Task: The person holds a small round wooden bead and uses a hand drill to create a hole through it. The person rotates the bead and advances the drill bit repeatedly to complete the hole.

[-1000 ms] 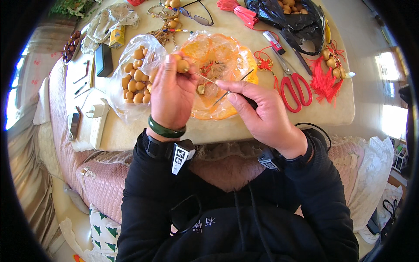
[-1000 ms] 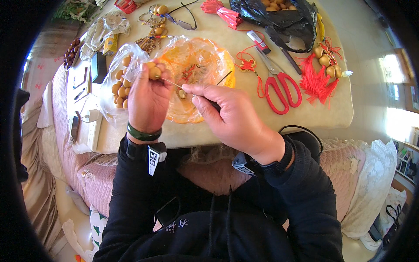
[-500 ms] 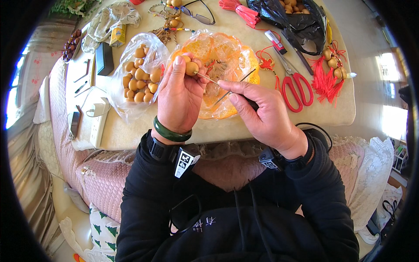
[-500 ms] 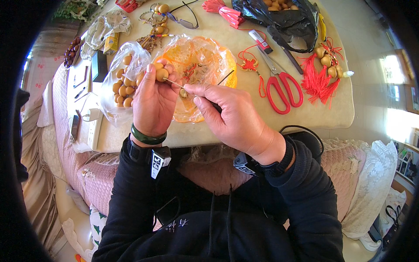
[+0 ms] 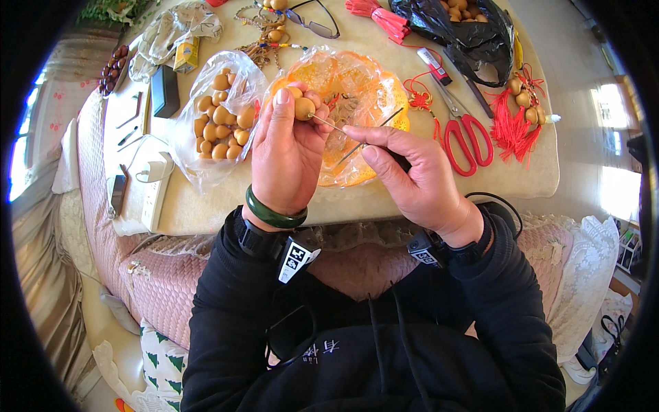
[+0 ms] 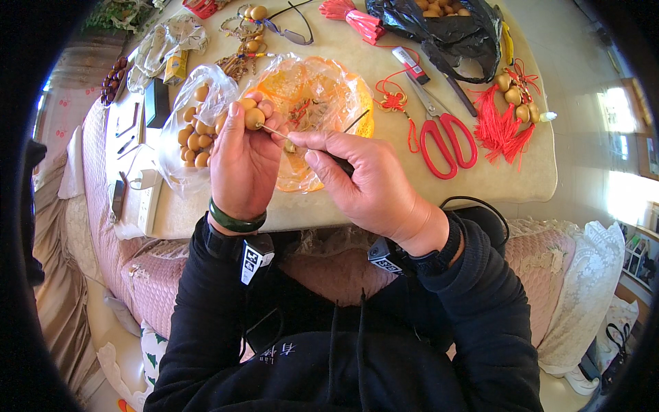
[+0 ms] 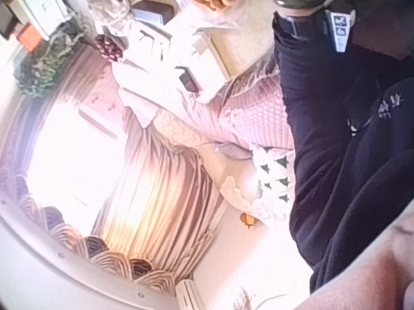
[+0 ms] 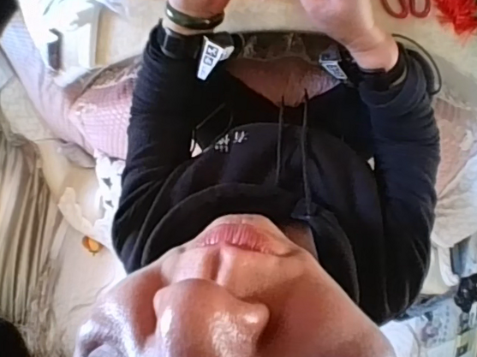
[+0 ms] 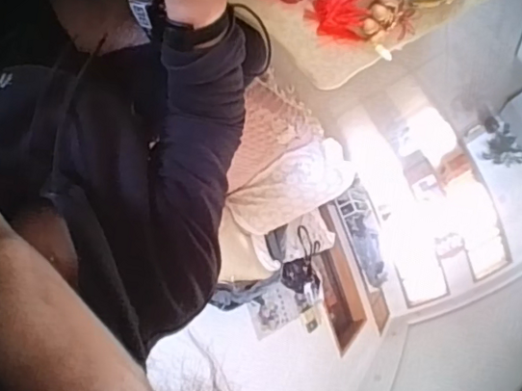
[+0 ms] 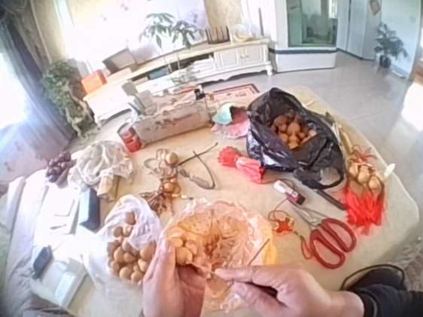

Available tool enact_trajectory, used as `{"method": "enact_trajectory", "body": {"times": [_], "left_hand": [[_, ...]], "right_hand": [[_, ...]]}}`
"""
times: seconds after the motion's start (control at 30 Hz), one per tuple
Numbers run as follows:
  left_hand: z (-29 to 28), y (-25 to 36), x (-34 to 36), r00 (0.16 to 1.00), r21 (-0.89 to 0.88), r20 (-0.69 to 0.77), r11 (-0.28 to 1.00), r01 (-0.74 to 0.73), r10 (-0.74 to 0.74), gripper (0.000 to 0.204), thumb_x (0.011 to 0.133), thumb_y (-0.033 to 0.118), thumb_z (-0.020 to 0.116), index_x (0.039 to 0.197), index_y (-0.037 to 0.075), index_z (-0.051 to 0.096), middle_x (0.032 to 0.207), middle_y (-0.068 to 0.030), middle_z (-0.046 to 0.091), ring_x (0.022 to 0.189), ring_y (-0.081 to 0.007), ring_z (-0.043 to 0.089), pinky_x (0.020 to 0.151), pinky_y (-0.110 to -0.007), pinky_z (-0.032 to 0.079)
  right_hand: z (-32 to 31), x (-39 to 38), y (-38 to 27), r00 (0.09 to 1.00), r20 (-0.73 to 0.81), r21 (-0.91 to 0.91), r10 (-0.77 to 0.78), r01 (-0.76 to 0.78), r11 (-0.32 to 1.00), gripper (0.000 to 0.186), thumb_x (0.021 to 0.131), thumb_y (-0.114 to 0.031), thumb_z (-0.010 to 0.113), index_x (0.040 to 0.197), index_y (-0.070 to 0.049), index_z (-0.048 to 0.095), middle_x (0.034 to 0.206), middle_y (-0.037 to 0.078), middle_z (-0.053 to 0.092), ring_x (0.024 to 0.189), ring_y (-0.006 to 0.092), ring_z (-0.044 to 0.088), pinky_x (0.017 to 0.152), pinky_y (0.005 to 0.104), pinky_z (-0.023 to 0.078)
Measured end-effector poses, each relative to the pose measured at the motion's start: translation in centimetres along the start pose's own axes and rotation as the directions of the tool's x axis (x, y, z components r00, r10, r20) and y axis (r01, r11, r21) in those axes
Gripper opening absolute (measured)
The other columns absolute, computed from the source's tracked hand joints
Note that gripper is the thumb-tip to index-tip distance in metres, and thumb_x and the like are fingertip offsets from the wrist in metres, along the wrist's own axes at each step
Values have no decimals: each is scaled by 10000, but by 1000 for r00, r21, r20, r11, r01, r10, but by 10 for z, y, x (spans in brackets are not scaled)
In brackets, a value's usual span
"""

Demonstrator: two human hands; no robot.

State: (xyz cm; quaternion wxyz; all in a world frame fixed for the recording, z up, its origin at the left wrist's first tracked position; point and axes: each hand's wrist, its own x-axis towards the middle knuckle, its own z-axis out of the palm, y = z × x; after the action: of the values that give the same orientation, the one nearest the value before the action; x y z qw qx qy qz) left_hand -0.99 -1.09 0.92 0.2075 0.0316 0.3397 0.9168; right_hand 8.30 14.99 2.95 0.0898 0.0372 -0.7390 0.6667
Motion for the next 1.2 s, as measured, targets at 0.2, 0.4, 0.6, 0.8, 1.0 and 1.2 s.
{"method": "enact_trajectory", "body": {"times": [0.2,0.4,0.6,0.8,1.0,1.2], "left_hand": [[1,-5,-3,998,31,29,997,-64,63,237,1055,219,450,1149,20,537,966,-80,579,880,-151,550,789,-289,458],[4,-11,-8,994,138,-49,986,-91,99,249,1055,212,444,1166,10,539,1016,-58,561,928,-152,518,850,-302,432],[8,-18,-12,977,371,-158,926,-75,143,224,1046,204,476,1184,43,547,1049,-37,580,957,-125,540,818,-291,446],[-3,-2,2,959,621,-19,755,-209,281,209,1038,188,486,1170,39,550,998,-53,575,863,-124,530,734,-294,475],[-16,17,18,969,225,-94,953,-202,228,224,1042,162,471,1150,-21,542,910,-59,579,829,-150,524,833,-310,446],[-13,7,12,995,123,-78,991,-57,67,234,1045,174,468,1158,-15,545,970,-68,588,855,-153,535,840,-311,457]], "right_hand": [[-1,-2,-1,996,74,-48,54,-50,998,273,987,-75,550,1230,18,632,1150,104,699,1041,122,630,920,271,480],[-1,-2,-1,998,63,-172,-6,17,985,269,961,-30,568,1216,16,638,1065,157,710,959,183,681,848,277,512],[-5,-2,-7,989,87,-389,-118,143,910,288,918,22,598,1200,-5,650,902,169,689,778,274,670,711,295,517],[-9,1,-10,977,118,-36,179,-176,984,274,980,-69,549,1231,4,632,1029,136,711,920,171,666,846,273,501],[-9,-2,-12,966,150,-138,212,-192,972,290,996,-95,531,1255,2,619,1160,143,694,1032,155,647,913,276,483],[-7,-1,-11,975,133,-132,180,-163,978,290,989,-75,535,1257,-1,620,1148,159,698,1041,157,654,915,282,490]]}}
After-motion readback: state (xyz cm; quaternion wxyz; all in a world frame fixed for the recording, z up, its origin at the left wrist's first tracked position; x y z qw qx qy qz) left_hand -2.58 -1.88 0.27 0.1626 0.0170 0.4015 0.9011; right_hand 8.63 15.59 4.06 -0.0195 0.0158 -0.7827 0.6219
